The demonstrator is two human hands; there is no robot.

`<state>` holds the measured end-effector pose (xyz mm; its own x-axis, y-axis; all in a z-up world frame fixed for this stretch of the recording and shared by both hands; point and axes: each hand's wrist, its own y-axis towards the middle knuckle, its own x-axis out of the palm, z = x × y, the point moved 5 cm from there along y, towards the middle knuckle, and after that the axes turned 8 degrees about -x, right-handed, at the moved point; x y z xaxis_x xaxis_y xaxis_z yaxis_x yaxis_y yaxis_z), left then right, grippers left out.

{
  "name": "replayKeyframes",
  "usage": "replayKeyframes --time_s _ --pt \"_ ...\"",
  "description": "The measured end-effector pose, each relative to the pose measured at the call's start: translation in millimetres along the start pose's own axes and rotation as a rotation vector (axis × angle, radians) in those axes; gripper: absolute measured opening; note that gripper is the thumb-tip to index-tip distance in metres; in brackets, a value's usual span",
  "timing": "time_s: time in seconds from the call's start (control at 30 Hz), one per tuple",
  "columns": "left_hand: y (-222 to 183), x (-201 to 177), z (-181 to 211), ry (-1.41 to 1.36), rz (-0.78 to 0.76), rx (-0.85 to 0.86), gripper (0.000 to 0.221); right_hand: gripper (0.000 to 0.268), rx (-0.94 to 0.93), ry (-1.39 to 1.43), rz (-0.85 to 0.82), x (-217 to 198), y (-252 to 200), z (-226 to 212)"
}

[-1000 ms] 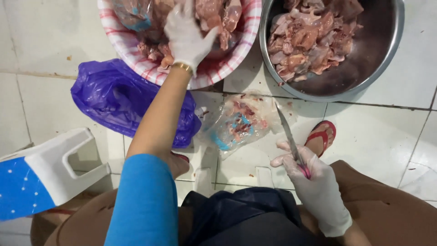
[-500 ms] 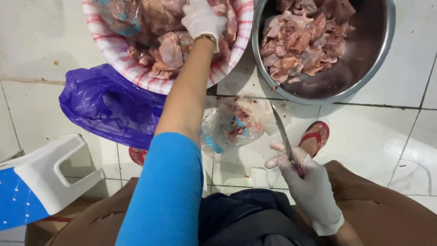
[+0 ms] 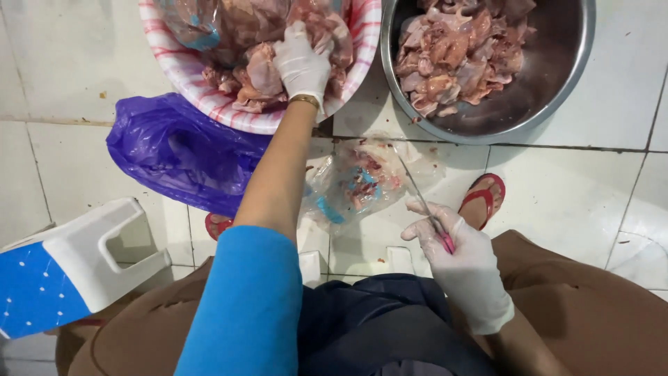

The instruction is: Sorting and trimming raw chicken pieces using a knife and moving them between bowls.

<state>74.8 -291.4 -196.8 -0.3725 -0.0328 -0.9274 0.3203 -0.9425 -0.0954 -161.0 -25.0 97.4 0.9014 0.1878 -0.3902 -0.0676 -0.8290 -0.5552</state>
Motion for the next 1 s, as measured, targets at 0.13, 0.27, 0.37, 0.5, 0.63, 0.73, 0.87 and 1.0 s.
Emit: replayKeyframes --time_s 0.13,0.27,0.37,0.5,0.63,0.73,0.87,1.0 --pt "-4 -17 -15 -0.319 0.009 -0.103 0.041 0.04 0.036 -0.038 -0.017 0 0 -12" --pt "-18 -9 -54 -0.481 -0.122 -0.306 0.09 0.042 0.299 -0.112 -0.028 7 11 -17" --pt "-20 2 -74 -0.654 -0.202 -0.317 0.095 0.049 0.345 -0.114 -0.017 18 34 -8" --pt "-17 31 -85 -0.764 -0.161 -0.168 0.085 0.055 0.146 -0.317 -0.086 46 80 -21" --pt "-21 27 -80 -0.607 0.062 0.031 0.061 0.057 -0.236 -0.521 -0.066 93 180 -44" --pt "-32 22 -81 -0.586 0.098 0.136 0.047 0.045 -0.347 -0.47 -0.049 128 252 -58" --pt "-44 18 -87 -0.583 0.13 0.272 0.047 0.059 -0.4 -0.57 -0.033 155 316 -49" --pt "-63 -5 -76 -0.617 0.155 0.35 0.046 0.061 -0.324 -0.558 -0.072 171 341 -28"
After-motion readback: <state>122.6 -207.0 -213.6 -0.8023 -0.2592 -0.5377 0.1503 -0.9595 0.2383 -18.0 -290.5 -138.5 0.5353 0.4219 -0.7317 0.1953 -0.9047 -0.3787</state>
